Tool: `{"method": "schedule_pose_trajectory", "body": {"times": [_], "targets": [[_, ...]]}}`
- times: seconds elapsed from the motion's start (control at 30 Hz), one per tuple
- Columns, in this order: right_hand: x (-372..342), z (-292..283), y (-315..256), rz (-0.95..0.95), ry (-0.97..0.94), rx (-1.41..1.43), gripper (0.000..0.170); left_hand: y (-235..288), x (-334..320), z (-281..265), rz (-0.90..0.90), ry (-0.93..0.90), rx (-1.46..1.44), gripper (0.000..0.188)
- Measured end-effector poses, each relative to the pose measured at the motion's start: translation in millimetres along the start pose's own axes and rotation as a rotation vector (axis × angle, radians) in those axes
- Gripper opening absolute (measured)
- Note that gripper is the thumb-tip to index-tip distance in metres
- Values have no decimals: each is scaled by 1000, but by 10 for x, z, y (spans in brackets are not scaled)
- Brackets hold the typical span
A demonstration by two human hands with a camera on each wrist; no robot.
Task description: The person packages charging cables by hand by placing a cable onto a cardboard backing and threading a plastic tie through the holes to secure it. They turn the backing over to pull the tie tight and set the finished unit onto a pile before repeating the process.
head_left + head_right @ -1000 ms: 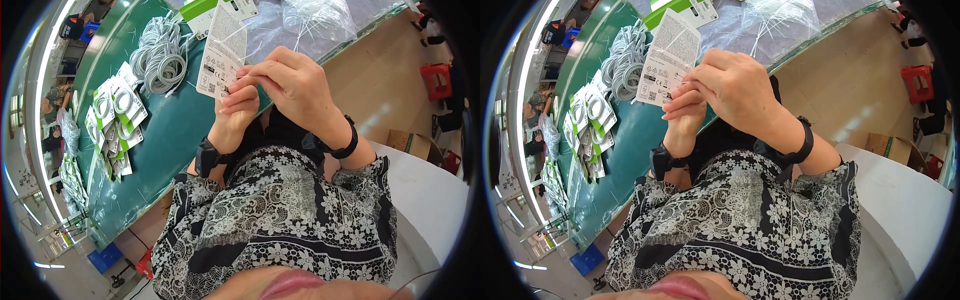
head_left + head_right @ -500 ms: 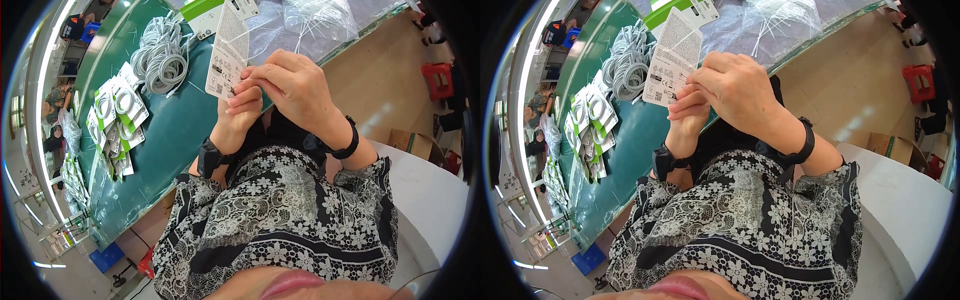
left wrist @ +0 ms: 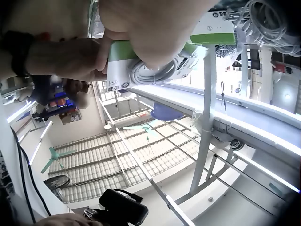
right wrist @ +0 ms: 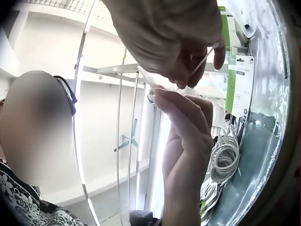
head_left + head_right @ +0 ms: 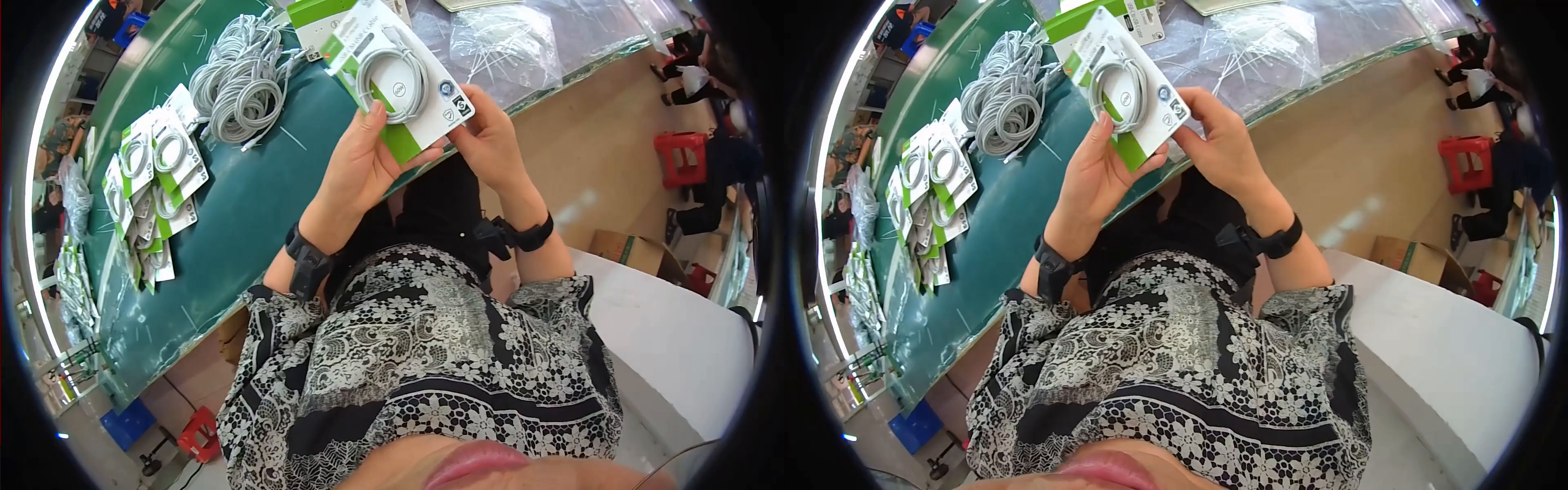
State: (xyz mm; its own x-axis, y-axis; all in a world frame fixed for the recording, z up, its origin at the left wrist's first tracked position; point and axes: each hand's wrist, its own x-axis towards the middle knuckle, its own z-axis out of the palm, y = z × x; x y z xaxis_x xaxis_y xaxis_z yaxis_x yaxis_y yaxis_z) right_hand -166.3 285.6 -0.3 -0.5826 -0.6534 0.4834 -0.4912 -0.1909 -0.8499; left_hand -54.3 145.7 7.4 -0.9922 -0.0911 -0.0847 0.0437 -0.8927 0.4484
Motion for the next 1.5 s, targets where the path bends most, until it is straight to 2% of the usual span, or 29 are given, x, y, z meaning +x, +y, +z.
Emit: {"method": "schedule_pose_trajectory", "body": {"times": [0.1,0.27,0.4,0.5,0.53,0.63,0.8,0.93,1.03,1.07,1.17,1.2,1.3,1.5], "targets": [[-63,44,57,314,129,485,26,-47,4,124,113,35,166,43],[-123,11,224,253,86,374,27,-59,-26,136,172,43,225,41],[-162,-68,186,272,67,415,28,-82,-41,89,244,80,308,40],[-123,-166,36,-235,383,-512,30,-88,-42,66,366,94,400,38],[-106,-176,-27,-238,377,-513,30,-88,-42,66,370,95,395,38],[-91,-215,-211,-605,62,-760,26,-121,-38,78,391,99,429,38],[26,-143,-238,-659,26,-753,21,-191,-40,67,437,123,491,41],[51,-100,-215,-626,29,-661,20,-181,-95,19,537,93,576,39],[6,-151,-113,-662,-93,-539,25,-166,-147,-69,705,168,1030,34],[-49,-131,-100,-663,-90,-541,25,-145,-132,-65,705,164,1031,34],[-293,-25,-157,244,-156,449,31,-60,-42,-20,1207,-154,1310,31],[-293,-12,-206,241,-154,446,31,-48,-41,-4,1209,-158,1309,31],[-245,13,-394,233,-255,1282,47,-30,-80,32,1215,-150,1352,34],[-274,-23,-373,138,-290,1030,48,29,-101,97,1235,-201,1363,36]]}}
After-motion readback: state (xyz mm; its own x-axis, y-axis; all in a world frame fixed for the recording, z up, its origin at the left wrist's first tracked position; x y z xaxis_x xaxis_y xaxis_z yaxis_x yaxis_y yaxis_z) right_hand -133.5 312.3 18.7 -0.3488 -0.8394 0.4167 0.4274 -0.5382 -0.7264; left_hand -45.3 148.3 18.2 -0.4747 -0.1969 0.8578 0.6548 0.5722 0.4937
